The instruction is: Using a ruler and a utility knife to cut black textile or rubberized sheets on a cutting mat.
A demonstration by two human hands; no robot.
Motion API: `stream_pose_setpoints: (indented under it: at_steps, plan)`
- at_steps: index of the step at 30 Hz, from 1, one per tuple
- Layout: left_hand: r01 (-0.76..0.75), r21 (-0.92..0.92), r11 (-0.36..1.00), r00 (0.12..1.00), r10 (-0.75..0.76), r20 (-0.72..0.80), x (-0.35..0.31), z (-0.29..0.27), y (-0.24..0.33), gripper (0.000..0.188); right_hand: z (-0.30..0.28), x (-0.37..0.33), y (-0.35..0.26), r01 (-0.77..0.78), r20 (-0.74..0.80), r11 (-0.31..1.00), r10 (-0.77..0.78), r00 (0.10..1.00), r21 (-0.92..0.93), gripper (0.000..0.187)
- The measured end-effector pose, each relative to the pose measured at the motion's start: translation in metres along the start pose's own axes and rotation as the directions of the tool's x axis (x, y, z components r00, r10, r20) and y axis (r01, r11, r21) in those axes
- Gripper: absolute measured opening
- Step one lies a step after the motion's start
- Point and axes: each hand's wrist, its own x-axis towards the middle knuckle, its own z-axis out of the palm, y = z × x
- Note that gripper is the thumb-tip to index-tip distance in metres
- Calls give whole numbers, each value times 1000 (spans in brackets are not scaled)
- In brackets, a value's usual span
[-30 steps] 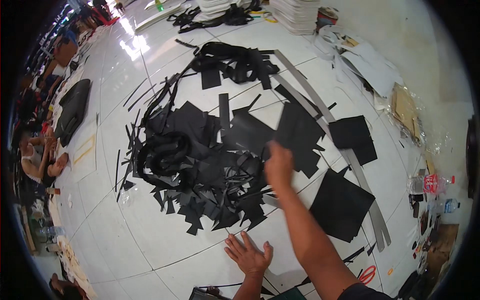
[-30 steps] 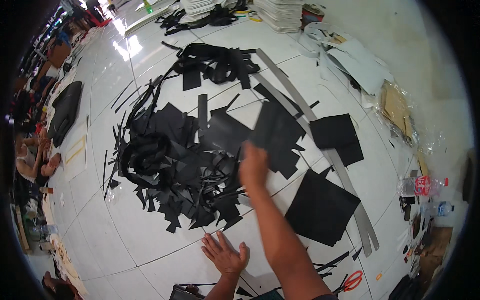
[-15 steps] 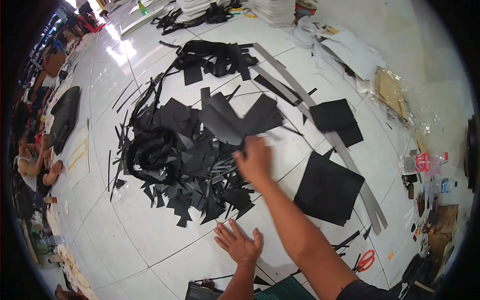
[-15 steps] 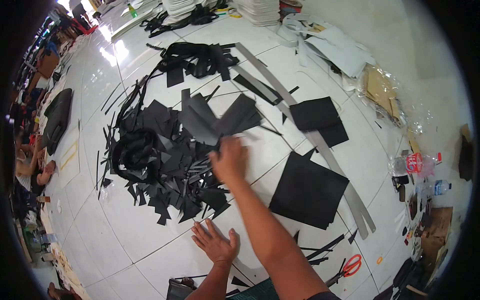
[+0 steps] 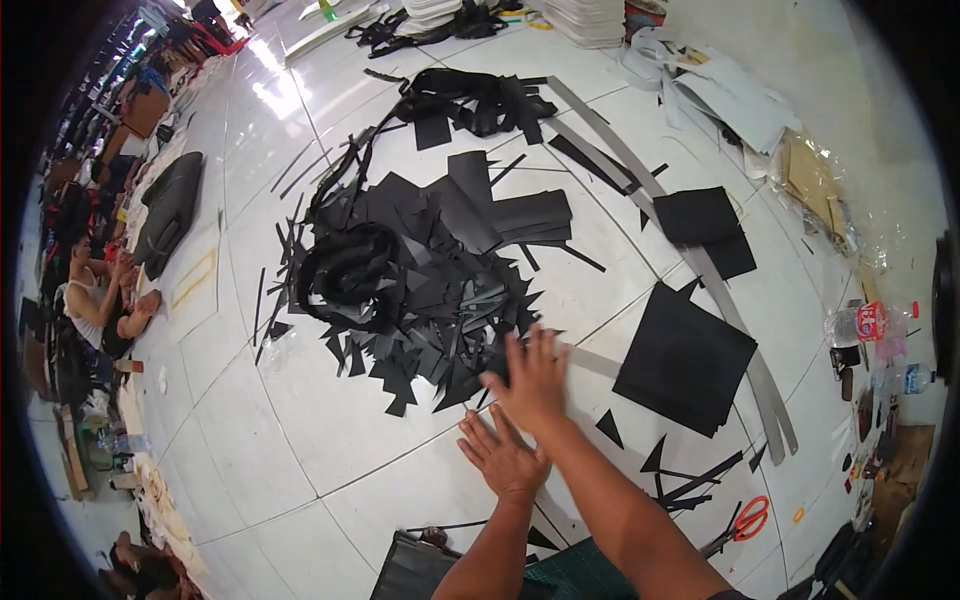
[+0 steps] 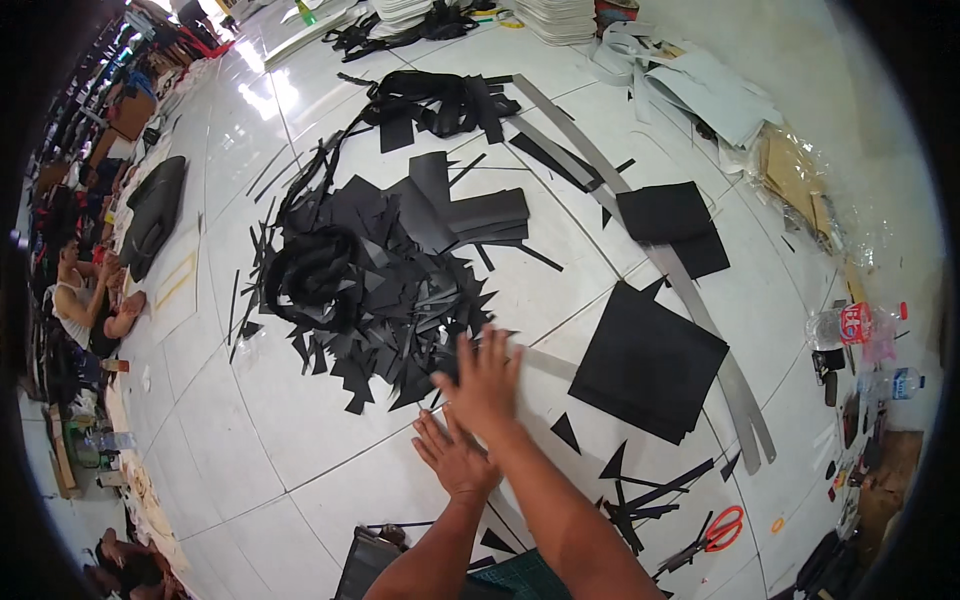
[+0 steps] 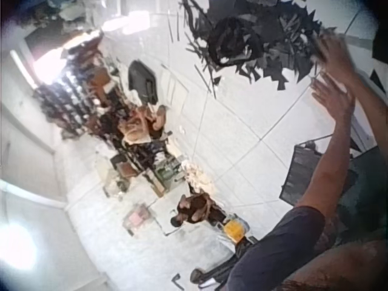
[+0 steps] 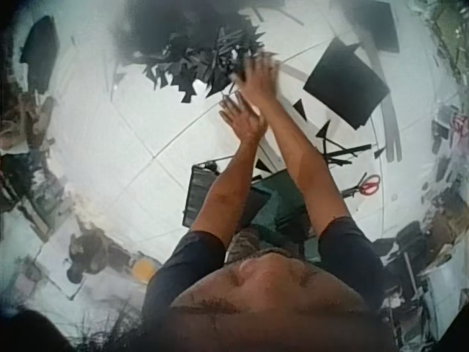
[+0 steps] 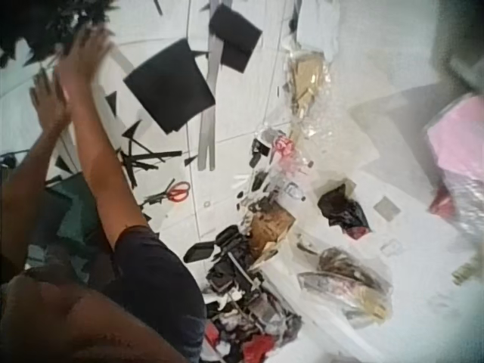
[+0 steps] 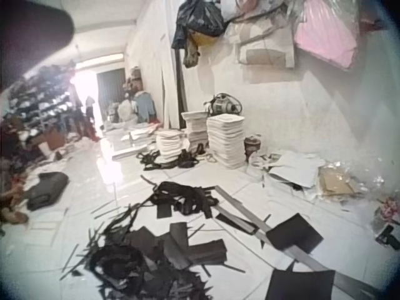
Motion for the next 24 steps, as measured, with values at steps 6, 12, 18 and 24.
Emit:
stream_pose_setpoints:
  at_steps: [6, 12, 18, 24]
  plan:
    - [89, -256, 963, 992, -64, 104, -3, 0, 3, 83, 14, -24, -68, 260, 152, 891, -335, 930, 371, 61]
    - [-8, 33, 999, 996, 10, -89, -6, -8, 8, 81, -57, -104, -65, 324, -166, 781, -278, 946, 534, 30]
    - [-30, -97, 995, 993, 18, -117, -2, -6, 6, 84, -115, -231, -10, -20, -193, 673, 239, 952, 739, 13]
    - [-37, -252, 967, 998, 51, 48, 1, -3, 0, 94, -158, -501, 19, -132, 131, 896, 84, 988, 423, 22]
